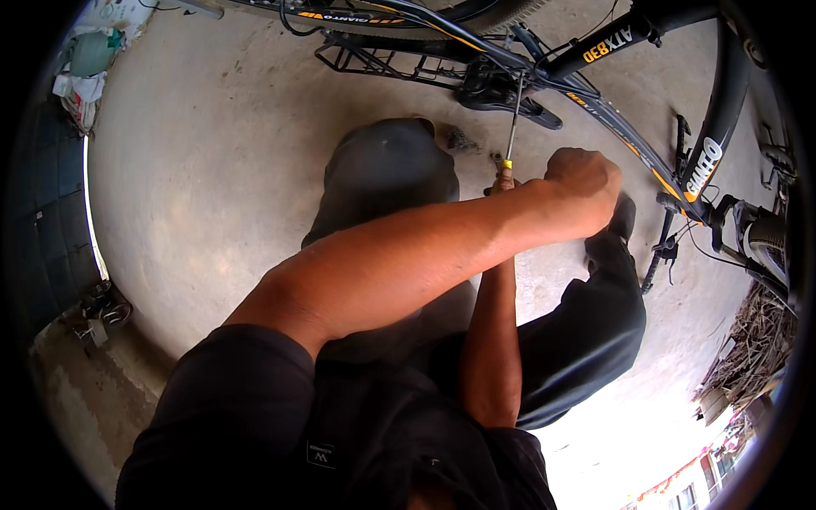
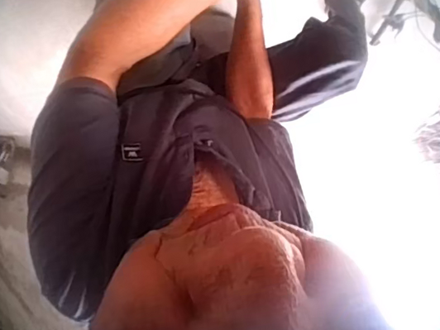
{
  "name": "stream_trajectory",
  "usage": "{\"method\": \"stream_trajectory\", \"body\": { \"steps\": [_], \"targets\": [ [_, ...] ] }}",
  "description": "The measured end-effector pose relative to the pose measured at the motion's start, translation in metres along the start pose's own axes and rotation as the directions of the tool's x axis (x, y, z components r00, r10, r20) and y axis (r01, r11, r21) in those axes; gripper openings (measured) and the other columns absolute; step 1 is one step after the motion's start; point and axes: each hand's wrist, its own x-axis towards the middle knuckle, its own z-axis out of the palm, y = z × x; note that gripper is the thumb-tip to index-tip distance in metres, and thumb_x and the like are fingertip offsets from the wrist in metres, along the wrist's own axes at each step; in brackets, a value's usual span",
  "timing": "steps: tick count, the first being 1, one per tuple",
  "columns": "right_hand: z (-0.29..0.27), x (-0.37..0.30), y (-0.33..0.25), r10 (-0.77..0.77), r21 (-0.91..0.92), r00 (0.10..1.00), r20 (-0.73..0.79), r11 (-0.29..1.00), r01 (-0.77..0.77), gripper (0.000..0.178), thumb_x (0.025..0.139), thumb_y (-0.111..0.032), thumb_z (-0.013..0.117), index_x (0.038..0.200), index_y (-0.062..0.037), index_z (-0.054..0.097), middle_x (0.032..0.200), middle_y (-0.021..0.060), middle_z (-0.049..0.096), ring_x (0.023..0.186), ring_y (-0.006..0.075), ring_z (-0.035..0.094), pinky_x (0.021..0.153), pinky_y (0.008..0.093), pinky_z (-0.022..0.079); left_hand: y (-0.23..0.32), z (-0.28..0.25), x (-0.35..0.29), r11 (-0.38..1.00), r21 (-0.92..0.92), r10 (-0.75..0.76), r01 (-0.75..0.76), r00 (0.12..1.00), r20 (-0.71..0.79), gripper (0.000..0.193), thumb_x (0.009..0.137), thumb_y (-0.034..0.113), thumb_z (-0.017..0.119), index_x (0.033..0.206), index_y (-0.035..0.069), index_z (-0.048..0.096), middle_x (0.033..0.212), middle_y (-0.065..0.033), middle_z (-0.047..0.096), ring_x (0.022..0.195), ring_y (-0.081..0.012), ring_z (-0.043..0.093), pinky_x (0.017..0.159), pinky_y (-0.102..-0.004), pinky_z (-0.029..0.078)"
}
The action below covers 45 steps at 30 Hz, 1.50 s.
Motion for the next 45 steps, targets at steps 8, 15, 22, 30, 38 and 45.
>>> {"method": "stream_trajectory", "body": {
  "steps": [8, 15, 22, 30, 38, 45],
  "targets": [
    [-0.003, -0.011, -0.030, 0.240, 0.274, 0.946, 0.220, 0.915, -0.296, 0.027, 0.094, -0.028, 0.056, 0.107, -0.0051, 0.057, 0.074, 0.0010, 0.054, 0.065, 0.0097, 0.050, 0.056, 0.0256, 0.041, -0.001, 0.003, 0.001, 1.000, 0.022, 0.016, -0.016, 1.000, 0.001, 0.021, 0.083, 0.019, 0.059, 0.081, 0.000, 0.067, 0.079, -0.0215, 0.065, 0.079, -0.0366, 0.065, 0.072, -0.0427, 0.050],
    [0.000, -0.024, -0.040, 0.165, 0.731, 0.822, 0.546, 0.386, -0.563, 0.028, 0.095, -0.032, 0.052, 0.107, -0.0072, 0.057, 0.072, 0.0034, 0.057, 0.060, 0.0111, 0.054, 0.050, 0.0260, 0.042, -0.001, 0.001, 0.001, 1.000, 0.025, 0.011, -0.011, 1.000, 0.011, 0.019, 0.082, 0.018, 0.059, 0.080, 0.000, 0.067, 0.077, -0.0221, 0.065, 0.079, -0.0366, 0.065, 0.071, -0.0425, 0.050],
    [-0.004, -0.011, -0.030, 0.251, 0.569, 0.954, 0.164, 0.766, -0.299, 0.023, 0.095, -0.028, 0.054, 0.105, -0.0070, 0.058, 0.070, -0.0036, 0.052, 0.057, 0.0073, 0.046, 0.051, 0.0217, 0.039, 0.004, 0.000, 0.001, 0.999, 0.045, 0.011, -0.012, 1.000, 0.021, 0.021, 0.082, 0.017, 0.059, 0.080, -0.001, 0.067, 0.077, -0.0231, 0.065, 0.076, -0.0374, 0.065, 0.068, -0.0426, 0.051],
    [0.006, -0.019, -0.045, -0.021, -0.079, 0.999, 0.032, 0.997, 0.024, 0.020, 0.093, -0.024, 0.059, 0.100, -0.0051, 0.061, 0.076, -0.0015, 0.056, 0.065, 0.0059, 0.048, 0.057, 0.0223, 0.040, -0.001, -0.004, -0.004, 1.000, 0.004, 0.018, -0.018, 1.000, 0.022, 0.022, 0.083, 0.018, 0.058, 0.079, -0.002, 0.067, 0.075, -0.0236, 0.064, 0.076, -0.0380, 0.065, 0.068, -0.0430, 0.051],
    [0.001, -0.012, -0.056, 0.380, 0.134, 0.924, 0.043, 0.914, -0.383, 0.036, 0.087, -0.034, 0.063, 0.102, -0.0016, 0.057, 0.077, 0.0007, 0.056, 0.063, 0.0098, 0.050, 0.054, 0.0246, 0.040, -0.033, -0.001, 0.000, 0.985, 0.026, -0.165, 0.172, 0.972, -0.165, 0.027, 0.083, 0.025, 0.058, 0.089, 0.000, 0.066, 0.093, -0.0230, 0.065, 0.088, -0.0379, 0.064, 0.079, -0.0450, 0.050],
    [-0.002, -0.019, -0.062, 0.262, 0.278, 0.957, 0.128, 0.916, -0.288, 0.043, 0.087, -0.035, 0.063, 0.105, 0.0032, 0.058, 0.073, 0.0082, 0.058, 0.053, 0.0138, 0.054, 0.043, 0.0258, 0.041, -0.114, 0.022, 0.030, 0.775, -0.384, -0.627, 0.502, 0.681, -0.377, 0.037, 0.088, 0.038, 0.053, 0.097, 0.002, 0.058, 0.102, -0.0186, 0.063, 0.101, -0.0331, 0.059, 0.085, -0.0427, 0.047]
  ]
}}
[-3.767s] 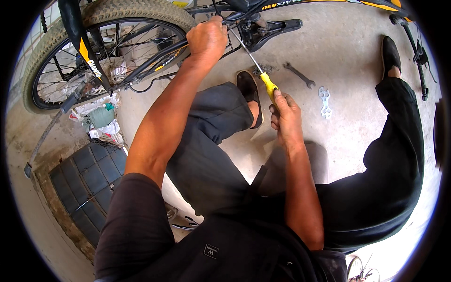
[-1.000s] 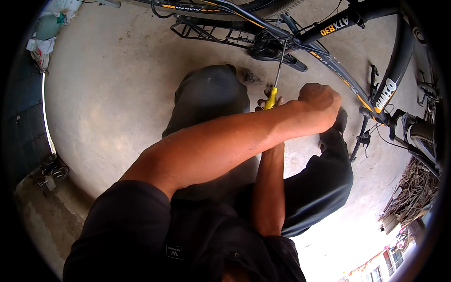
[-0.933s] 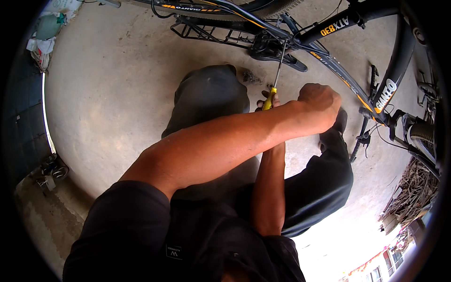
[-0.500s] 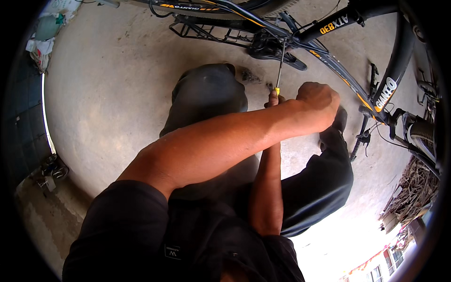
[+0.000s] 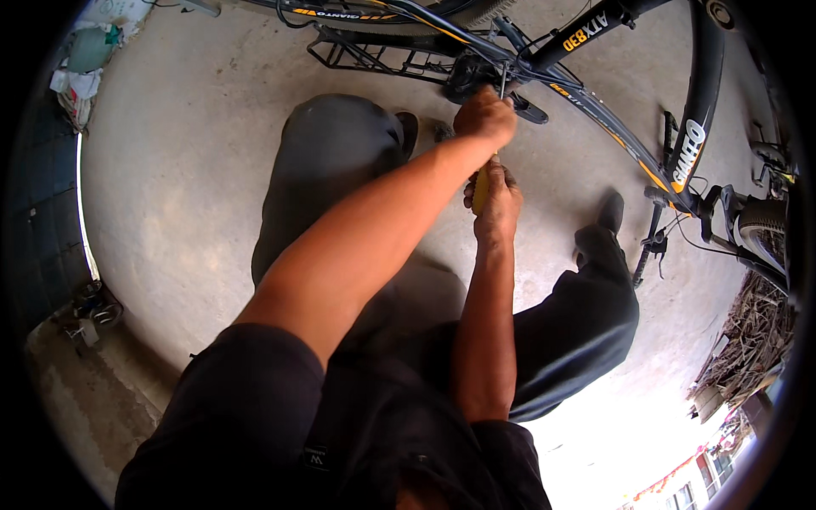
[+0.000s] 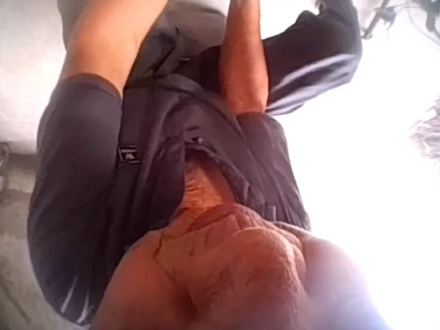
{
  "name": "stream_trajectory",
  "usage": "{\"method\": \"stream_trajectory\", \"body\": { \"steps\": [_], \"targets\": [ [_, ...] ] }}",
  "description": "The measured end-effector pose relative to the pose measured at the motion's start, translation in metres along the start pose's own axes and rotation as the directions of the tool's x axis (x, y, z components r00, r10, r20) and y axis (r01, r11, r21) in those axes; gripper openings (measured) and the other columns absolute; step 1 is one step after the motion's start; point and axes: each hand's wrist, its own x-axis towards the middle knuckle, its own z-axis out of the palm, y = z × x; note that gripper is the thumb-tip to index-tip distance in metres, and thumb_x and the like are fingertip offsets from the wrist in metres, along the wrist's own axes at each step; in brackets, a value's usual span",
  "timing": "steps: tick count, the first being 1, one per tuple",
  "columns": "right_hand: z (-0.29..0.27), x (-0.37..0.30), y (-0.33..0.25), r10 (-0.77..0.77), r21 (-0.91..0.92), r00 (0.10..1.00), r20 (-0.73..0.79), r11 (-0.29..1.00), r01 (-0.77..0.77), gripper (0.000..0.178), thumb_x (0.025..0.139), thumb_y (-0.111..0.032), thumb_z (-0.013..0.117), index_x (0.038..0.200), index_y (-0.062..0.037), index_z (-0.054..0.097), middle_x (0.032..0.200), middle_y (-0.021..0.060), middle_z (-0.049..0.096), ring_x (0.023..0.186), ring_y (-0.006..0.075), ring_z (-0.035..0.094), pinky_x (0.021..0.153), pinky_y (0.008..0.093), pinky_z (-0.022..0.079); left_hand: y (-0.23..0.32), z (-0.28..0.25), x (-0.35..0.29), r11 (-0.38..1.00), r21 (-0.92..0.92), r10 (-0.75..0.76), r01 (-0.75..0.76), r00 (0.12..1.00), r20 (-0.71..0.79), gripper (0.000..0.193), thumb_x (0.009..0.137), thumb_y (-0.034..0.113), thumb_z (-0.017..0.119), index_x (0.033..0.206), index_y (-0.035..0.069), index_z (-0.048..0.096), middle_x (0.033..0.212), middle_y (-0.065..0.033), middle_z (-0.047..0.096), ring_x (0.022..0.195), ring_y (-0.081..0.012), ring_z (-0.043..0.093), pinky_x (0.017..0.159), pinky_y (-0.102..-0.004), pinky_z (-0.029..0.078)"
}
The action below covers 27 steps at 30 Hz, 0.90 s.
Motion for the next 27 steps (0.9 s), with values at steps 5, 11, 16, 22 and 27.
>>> {"method": "stream_trajectory", "body": {
  "steps": [5, 11, 16, 22, 27],
  "targets": [
    [-0.005, -0.001, -0.002, -0.025, 0.012, 0.999, -0.034, 1.000, 0.025, 0.037, 0.088, -0.033, 0.062, 0.098, 0.0021, 0.057, 0.073, 0.0071, 0.059, 0.054, 0.0135, 0.054, 0.045, 0.0255, 0.042, -0.025, 0.019, -0.001, 0.735, -0.608, -0.052, 0.299, 0.919, 0.390, 0.030, 0.097, 0.028, 0.043, 0.093, 0.002, 0.056, 0.082, -0.0128, 0.065, 0.070, -0.0250, 0.067, 0.061, -0.0367, 0.052],
    [0.003, -0.010, 0.021, -0.473, -0.680, 0.853, -0.218, 0.701, 0.215, 0.044, 0.085, -0.034, 0.066, 0.108, 0.0035, 0.059, 0.077, 0.0130, 0.065, 0.063, 0.0202, 0.061, 0.060, 0.0331, 0.049, -0.017, 0.023, 0.000, 0.746, -0.599, -0.090, 0.292, 0.935, 0.343, 0.027, 0.098, 0.023, 0.041, 0.087, 0.002, 0.055, 0.071, -0.0096, 0.063, 0.058, -0.0230, 0.065, 0.052, -0.0328, 0.050],
    [0.012, -0.022, 0.011, -0.360, -0.803, 0.902, -0.237, 0.595, 0.027, 0.046, 0.082, -0.036, 0.067, 0.109, -0.0002, 0.058, 0.088, 0.0197, 0.066, 0.081, 0.0334, 0.064, 0.073, 0.0390, 0.048, -0.021, 0.026, -0.004, 0.716, -0.642, -0.077, 0.272, 0.946, 0.315, 0.026, 0.097, 0.022, 0.045, 0.085, 0.001, 0.055, 0.070, -0.0094, 0.063, 0.056, -0.0219, 0.064, 0.049, -0.0307, 0.049],
    [0.010, -0.012, 0.013, -0.301, -0.788, 0.929, -0.216, 0.616, 0.016, 0.044, 0.081, -0.037, 0.066, 0.102, 0.0009, 0.058, 0.082, 0.0194, 0.066, 0.076, 0.0344, 0.064, 0.070, 0.0392, 0.048, -0.025, 0.022, 0.000, 0.709, -0.646, -0.088, 0.282, 0.945, 0.316, 0.024, 0.096, 0.020, 0.047, 0.086, 0.000, 0.056, 0.068, -0.0098, 0.062, 0.054, -0.0210, 0.063, 0.049, -0.0299, 0.049],
    [0.004, -0.005, 0.021, -0.331, -0.694, 0.930, -0.157, 0.707, 0.135, 0.040, 0.083, -0.032, 0.067, 0.103, 0.0020, 0.058, 0.082, 0.0167, 0.066, 0.072, 0.0268, 0.062, 0.069, 0.0352, 0.048, -0.024, 0.025, -0.002, 0.723, -0.648, -0.070, 0.240, 0.958, 0.277, 0.024, 0.095, 0.020, 0.048, 0.083, 0.000, 0.057, 0.065, -0.0091, 0.062, 0.052, -0.0206, 0.063, 0.047, -0.0298, 0.048]
  ]
}}
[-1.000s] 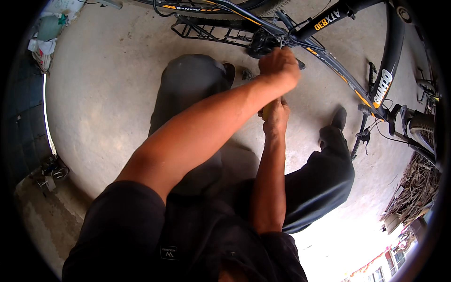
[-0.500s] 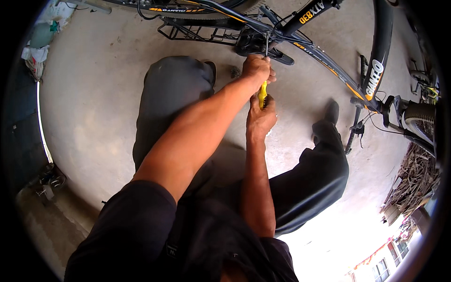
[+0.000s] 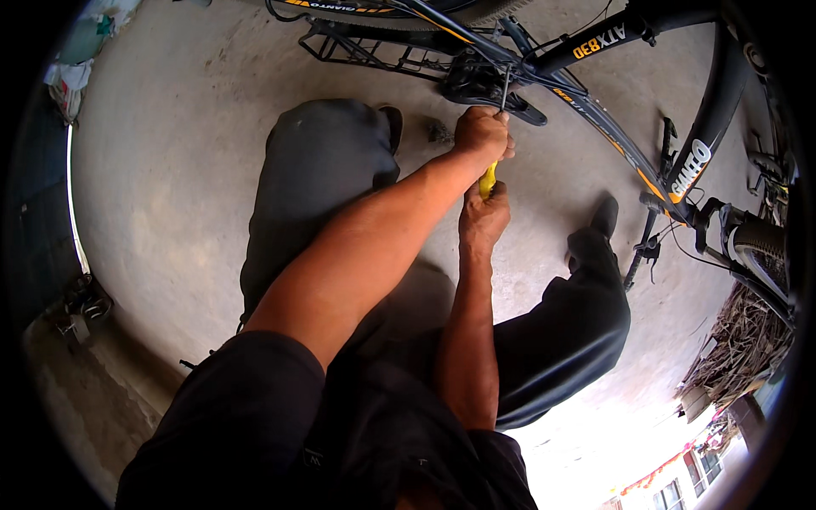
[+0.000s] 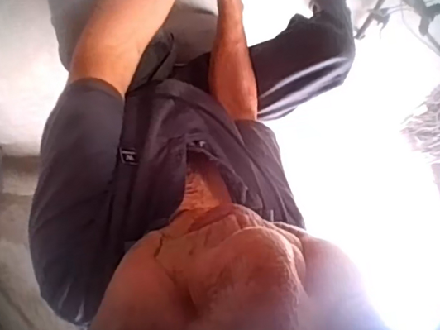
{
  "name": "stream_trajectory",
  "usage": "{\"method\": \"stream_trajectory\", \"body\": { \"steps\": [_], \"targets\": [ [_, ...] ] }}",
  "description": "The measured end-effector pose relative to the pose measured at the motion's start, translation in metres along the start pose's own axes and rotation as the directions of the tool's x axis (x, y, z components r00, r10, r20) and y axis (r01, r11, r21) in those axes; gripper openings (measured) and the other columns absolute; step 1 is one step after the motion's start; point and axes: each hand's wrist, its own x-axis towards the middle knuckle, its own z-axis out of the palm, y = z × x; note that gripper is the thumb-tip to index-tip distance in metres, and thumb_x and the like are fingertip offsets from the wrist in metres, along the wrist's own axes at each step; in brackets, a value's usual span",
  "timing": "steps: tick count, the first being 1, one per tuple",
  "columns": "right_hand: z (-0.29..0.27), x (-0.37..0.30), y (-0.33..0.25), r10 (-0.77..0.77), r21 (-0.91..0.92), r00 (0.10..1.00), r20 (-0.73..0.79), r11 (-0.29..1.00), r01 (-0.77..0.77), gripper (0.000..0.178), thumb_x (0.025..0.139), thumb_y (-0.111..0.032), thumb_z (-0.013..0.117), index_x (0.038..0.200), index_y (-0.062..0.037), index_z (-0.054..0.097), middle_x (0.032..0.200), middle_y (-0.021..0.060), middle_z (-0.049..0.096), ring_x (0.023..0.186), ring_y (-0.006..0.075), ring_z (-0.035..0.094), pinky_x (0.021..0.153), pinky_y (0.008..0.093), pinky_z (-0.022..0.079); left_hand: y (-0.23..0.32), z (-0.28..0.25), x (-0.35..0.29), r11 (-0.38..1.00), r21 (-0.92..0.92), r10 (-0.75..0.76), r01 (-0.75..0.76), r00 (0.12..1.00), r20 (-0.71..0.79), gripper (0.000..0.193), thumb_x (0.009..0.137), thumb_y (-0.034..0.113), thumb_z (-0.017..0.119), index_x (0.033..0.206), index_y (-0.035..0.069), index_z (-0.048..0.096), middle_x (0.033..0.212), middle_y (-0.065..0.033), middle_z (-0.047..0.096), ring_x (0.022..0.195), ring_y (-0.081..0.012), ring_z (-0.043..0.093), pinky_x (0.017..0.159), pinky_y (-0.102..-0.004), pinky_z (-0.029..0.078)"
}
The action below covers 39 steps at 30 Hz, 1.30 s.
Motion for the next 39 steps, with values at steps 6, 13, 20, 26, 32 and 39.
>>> {"method": "stream_trajectory", "body": {
  "steps": [6, 13, 20, 26, 32, 39],
  "targets": [
    [0.000, 0.007, 0.016, -0.005, 0.176, 0.995, 0.103, 0.984, -0.014, 0.038, 0.085, -0.030, 0.068, 0.096, 0.0036, 0.057, 0.078, 0.0080, 0.063, 0.069, 0.0179, 0.057, 0.066, 0.0302, 0.046, -0.002, 0.000, 0.001, 0.999, -0.005, 0.039, -0.039, 0.999, -0.006, 0.024, 0.094, 0.019, 0.049, 0.081, 0.001, 0.057, 0.063, -0.0090, 0.062, 0.052, -0.0202, 0.063, 0.045, -0.0291, 0.048],
    [-0.013, 0.000, -0.011, 0.214, 0.497, 0.906, 0.365, 0.778, -0.384, 0.037, 0.086, -0.034, 0.067, 0.097, -0.0012, 0.054, 0.067, 0.0015, 0.051, 0.054, 0.0103, 0.048, 0.047, 0.0247, 0.038, 0.008, -0.006, -0.001, 0.998, 0.057, -0.036, 0.036, 0.999, 0.002, 0.023, 0.093, 0.021, 0.051, 0.084, 0.001, 0.058, 0.069, -0.0124, 0.064, 0.057, -0.0243, 0.064, 0.051, -0.0346, 0.050],
    [-0.016, 0.006, -0.006, -0.030, 0.762, 0.810, 0.585, 0.362, -0.537, 0.048, 0.093, -0.049, 0.046, 0.107, -0.0026, 0.050, 0.070, 0.0058, 0.054, 0.044, 0.0116, 0.045, 0.039, 0.0233, 0.034, 0.070, -0.010, -0.038, 0.467, 0.850, 0.405, -0.244, 0.913, 0.039, 0.024, 0.087, 0.023, 0.056, 0.093, -0.001, 0.060, 0.096, -0.0202, 0.063, 0.097, -0.0350, 0.060, 0.081, -0.0440, 0.048],
    [-0.012, 0.016, 0.011, 0.031, 0.672, 0.835, 0.549, 0.578, -0.463, 0.024, 0.091, -0.029, 0.056, 0.100, -0.0072, 0.052, 0.081, 0.0013, 0.056, 0.053, 0.0094, 0.047, 0.043, 0.0223, 0.035, 0.089, 0.002, -0.088, 0.035, 0.667, 0.404, -0.744, 0.621, 0.671, 0.020, 0.083, 0.018, 0.060, 0.089, 0.000, 0.060, 0.090, -0.0182, 0.060, 0.084, -0.0333, 0.063, 0.073, -0.0413, 0.052],
    [-0.013, 0.009, -0.007, 0.151, 0.616, 0.912, 0.381, 0.694, -0.372, 0.033, 0.093, -0.041, 0.054, 0.105, -0.0105, 0.057, 0.062, -0.0002, 0.048, 0.048, 0.0090, 0.042, 0.041, 0.0241, 0.034, 0.040, 0.030, -0.106, 0.131, 0.536, 0.397, -0.834, 0.539, 0.743, 0.014, 0.077, 0.012, 0.059, 0.080, -0.001, 0.060, 0.083, -0.0196, 0.060, 0.078, -0.0337, 0.064, 0.068, -0.0432, 0.051],
    [-0.003, 0.016, -0.008, 0.199, 0.612, 0.868, 0.456, 0.638, -0.468, 0.034, 0.093, -0.042, 0.055, 0.105, -0.0103, 0.057, 0.059, 0.0007, 0.048, 0.045, 0.0094, 0.041, 0.040, 0.0243, 0.034, 0.055, 0.030, -0.110, 0.198, 0.434, 0.413, -0.879, 0.476, 0.776, 0.011, 0.070, 0.005, 0.058, 0.077, -0.003, 0.058, 0.080, -0.0216, 0.059, 0.073, -0.0353, 0.063, 0.063, -0.0432, 0.050]
  ]
}}
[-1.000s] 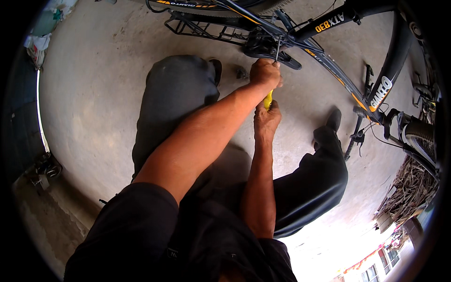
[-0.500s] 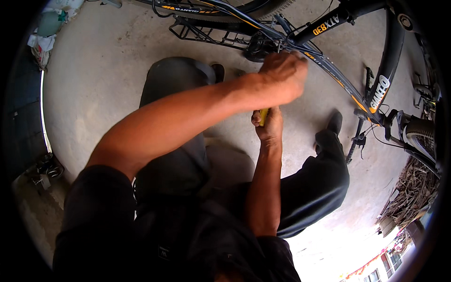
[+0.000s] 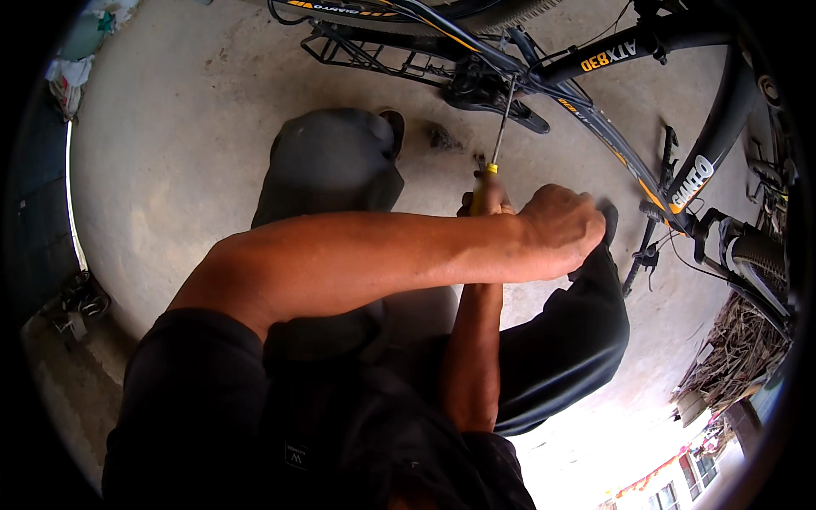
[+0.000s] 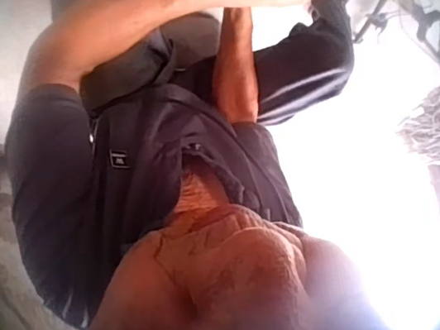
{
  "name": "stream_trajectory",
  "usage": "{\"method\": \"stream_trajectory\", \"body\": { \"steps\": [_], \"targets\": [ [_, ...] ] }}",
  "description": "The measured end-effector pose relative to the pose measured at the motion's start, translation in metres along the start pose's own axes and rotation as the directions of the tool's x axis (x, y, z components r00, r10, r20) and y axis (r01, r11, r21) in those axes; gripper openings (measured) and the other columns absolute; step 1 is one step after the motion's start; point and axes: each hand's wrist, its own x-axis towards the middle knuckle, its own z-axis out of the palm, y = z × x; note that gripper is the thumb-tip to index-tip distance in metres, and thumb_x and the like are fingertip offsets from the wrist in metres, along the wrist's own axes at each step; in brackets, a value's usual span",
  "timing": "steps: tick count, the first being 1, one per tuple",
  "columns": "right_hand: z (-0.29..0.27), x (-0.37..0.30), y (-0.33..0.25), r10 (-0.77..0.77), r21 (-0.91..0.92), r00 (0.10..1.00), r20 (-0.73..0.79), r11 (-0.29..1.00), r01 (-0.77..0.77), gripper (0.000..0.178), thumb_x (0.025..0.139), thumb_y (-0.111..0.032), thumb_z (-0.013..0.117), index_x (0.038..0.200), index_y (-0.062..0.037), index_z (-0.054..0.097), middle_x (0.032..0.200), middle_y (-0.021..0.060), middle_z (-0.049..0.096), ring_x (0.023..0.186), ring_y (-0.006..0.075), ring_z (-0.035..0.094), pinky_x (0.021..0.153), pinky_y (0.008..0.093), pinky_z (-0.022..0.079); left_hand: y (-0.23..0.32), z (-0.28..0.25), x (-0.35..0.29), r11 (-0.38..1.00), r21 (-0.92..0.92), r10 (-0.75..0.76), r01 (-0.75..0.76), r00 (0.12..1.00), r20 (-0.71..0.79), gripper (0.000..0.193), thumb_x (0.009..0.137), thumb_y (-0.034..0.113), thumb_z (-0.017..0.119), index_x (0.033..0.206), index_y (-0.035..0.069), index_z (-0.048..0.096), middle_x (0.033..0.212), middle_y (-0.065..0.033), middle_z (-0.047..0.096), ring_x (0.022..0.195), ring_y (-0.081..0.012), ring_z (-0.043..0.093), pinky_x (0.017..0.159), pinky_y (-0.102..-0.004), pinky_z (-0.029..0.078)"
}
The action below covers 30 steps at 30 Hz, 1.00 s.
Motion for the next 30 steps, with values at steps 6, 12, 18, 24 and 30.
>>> {"method": "stream_trajectory", "body": {
  "steps": [6, 12, 18, 24, 30],
  "targets": [
    [-0.002, -0.002, -0.009, -0.006, 0.015, 1.000, -0.014, 1.000, 0.006, 0.034, 0.093, -0.041, 0.055, 0.106, -0.0097, 0.057, 0.060, 0.0015, 0.049, 0.046, 0.0098, 0.042, 0.041, 0.0244, 0.036, 0.010, -0.014, 0.010, 0.999, 0.035, -0.039, 0.036, 0.996, 0.084, 0.018, 0.067, 0.014, 0.071, 0.082, 0.005, 0.068, 0.089, -0.0178, 0.064, 0.083, -0.0304, 0.065, 0.071, -0.0399, 0.051],
    [0.001, -0.002, -0.009, 0.003, 0.013, 1.000, -0.008, 1.000, -0.003, 0.034, 0.093, -0.041, 0.054, 0.106, -0.0091, 0.057, 0.060, 0.0024, 0.050, 0.047, 0.0101, 0.044, 0.042, 0.0245, 0.037, 0.009, -0.017, 0.009, 0.995, 0.062, -0.086, 0.079, 0.990, 0.114, 0.019, 0.067, 0.014, 0.071, 0.084, 0.005, 0.068, 0.090, -0.0169, 0.064, 0.085, -0.0297, 0.065, 0.071, -0.0392, 0.051],
    [-0.001, -0.002, -0.010, 0.014, 0.014, 1.000, -0.002, 1.000, -0.014, 0.034, 0.093, -0.040, 0.054, 0.106, -0.0085, 0.057, 0.061, 0.0032, 0.051, 0.047, 0.0104, 0.045, 0.043, 0.0247, 0.038, 0.000, -0.012, 0.007, 0.999, 0.031, 0.025, -0.026, 0.999, 0.026, 0.015, 0.068, 0.007, 0.061, 0.079, -0.004, 0.059, 0.082, -0.0216, 0.060, 0.072, -0.0341, 0.064, 0.063, -0.0432, 0.050],
    [-0.001, -0.001, -0.013, 0.032, 0.023, 0.999, -0.001, 0.999, -0.032, 0.034, 0.093, -0.039, 0.054, 0.107, -0.0079, 0.057, 0.062, 0.0040, 0.052, 0.048, 0.0107, 0.046, 0.043, 0.0248, 0.039, 0.001, -0.007, 0.011, 0.999, 0.028, 0.040, -0.042, 0.998, 0.052, 0.014, 0.069, 0.007, 0.061, 0.079, -0.003, 0.060, 0.081, -0.0217, 0.060, 0.072, -0.0348, 0.064, 0.063, -0.0441, 0.051],
    [0.003, -0.001, 0.001, 0.152, 0.087, 0.987, 0.053, 0.984, -0.156, 0.035, 0.093, -0.039, 0.054, 0.107, -0.0073, 0.057, 0.063, 0.0048, 0.053, 0.049, 0.0110, 0.047, 0.044, 0.0249, 0.041, -0.006, -0.001, 0.006, 0.997, 0.072, -0.029, 0.030, 0.999, -0.020, 0.013, 0.068, 0.012, 0.065, 0.075, 0.002, 0.069, 0.078, -0.0208, 0.066, 0.073, -0.0337, 0.066, 0.064, -0.0422, 0.052]
  ]
}}
